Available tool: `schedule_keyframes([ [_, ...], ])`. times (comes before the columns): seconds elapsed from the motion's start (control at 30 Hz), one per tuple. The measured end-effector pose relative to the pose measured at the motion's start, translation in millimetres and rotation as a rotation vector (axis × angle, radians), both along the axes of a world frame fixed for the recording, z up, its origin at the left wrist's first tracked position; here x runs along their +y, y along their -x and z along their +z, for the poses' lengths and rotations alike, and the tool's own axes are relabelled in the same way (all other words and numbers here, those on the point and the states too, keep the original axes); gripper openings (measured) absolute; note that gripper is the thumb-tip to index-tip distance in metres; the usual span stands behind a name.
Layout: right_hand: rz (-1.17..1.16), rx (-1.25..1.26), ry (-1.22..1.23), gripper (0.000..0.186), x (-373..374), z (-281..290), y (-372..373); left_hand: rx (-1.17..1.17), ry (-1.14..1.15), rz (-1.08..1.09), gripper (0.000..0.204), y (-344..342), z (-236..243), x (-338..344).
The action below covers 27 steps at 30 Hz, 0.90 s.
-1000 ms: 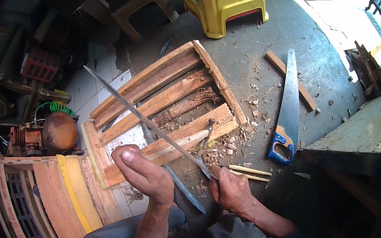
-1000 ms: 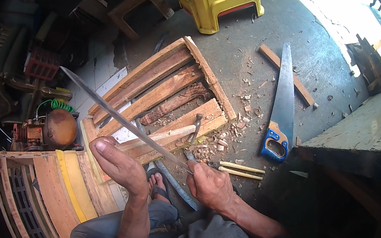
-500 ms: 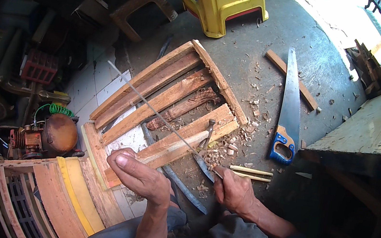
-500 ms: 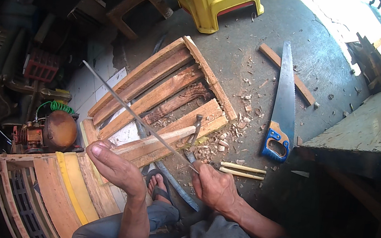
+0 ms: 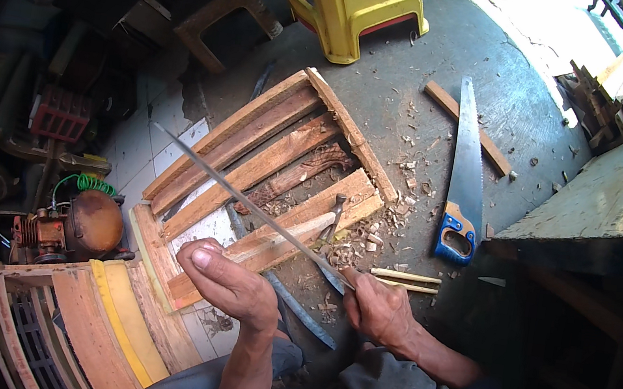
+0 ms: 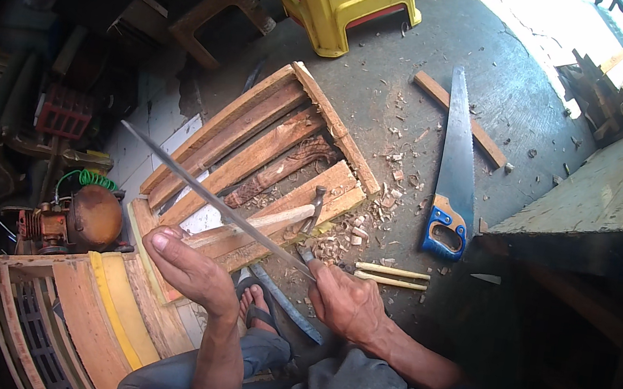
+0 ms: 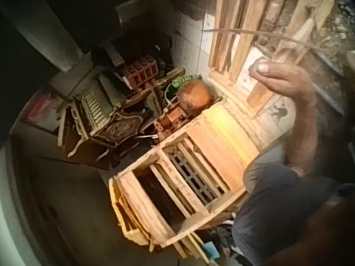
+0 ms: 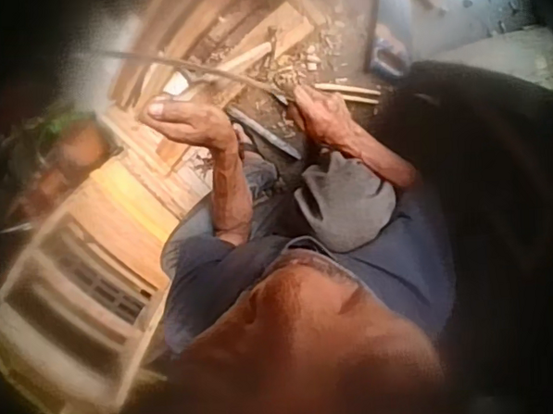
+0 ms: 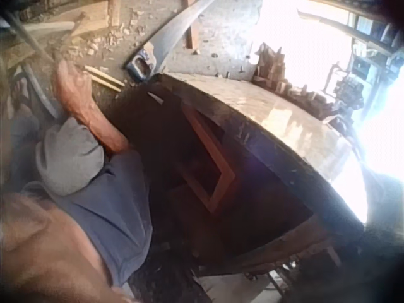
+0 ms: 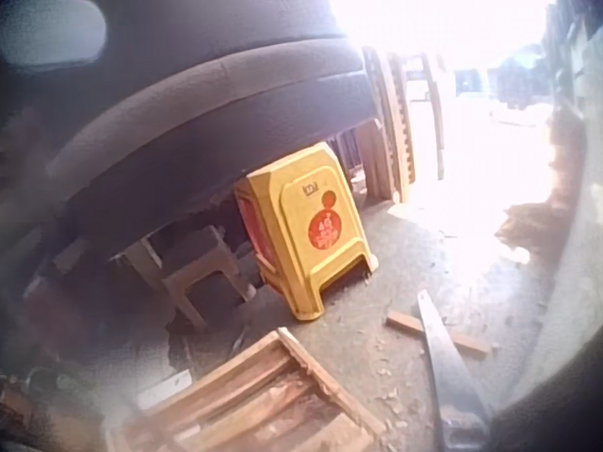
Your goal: The person sits on the floor and uses a knife to shave and shape a small piece of wood held in the left hand. The person repeatedly shaves the wood, occasionally pauses to inspect it, and continues refining its shape.
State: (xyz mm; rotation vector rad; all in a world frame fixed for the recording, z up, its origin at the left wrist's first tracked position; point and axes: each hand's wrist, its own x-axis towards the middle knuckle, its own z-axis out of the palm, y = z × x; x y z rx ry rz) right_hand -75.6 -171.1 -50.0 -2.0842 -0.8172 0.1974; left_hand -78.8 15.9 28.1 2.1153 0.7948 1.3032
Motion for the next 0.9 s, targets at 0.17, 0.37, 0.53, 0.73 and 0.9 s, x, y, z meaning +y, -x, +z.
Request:
schedule_keyframes([
  [0.17, -0.086, 0.288, 0.368, 0.02, -6.2, -24.9, -4.8, -0.006, 0.011, -0.021, 0.03, 2.1, 1.8, -1.8],
  [0.37, -0.068, 0.159, 0.21, 0.014, -5.3, -20.6, 2.4, -0.014, 0.058, 0.009, 0.03, 2.9, -0.5, 7.9],
  [0.53, -0.093, 0.137, 0.123, 0.015, -7.1, -17.3, 2.9, -0.002, -0.003, -0.001, 0.033, 5.5, -3.5, 6.7],
  [0.73, -0.136, 0.204, 0.332, 0.013, -15.5, -27.7, -10.0, -0.079, 0.006, -0.129, 0.031, 1.3, -2.5, 5.1],
  [0.9, -0.268, 0.194, 0.055, 0.011, -11.1, -21.3, -3.7, -0.449, 0.662, -0.361, 0.033, -34.7, 17.5, 12.4],
])
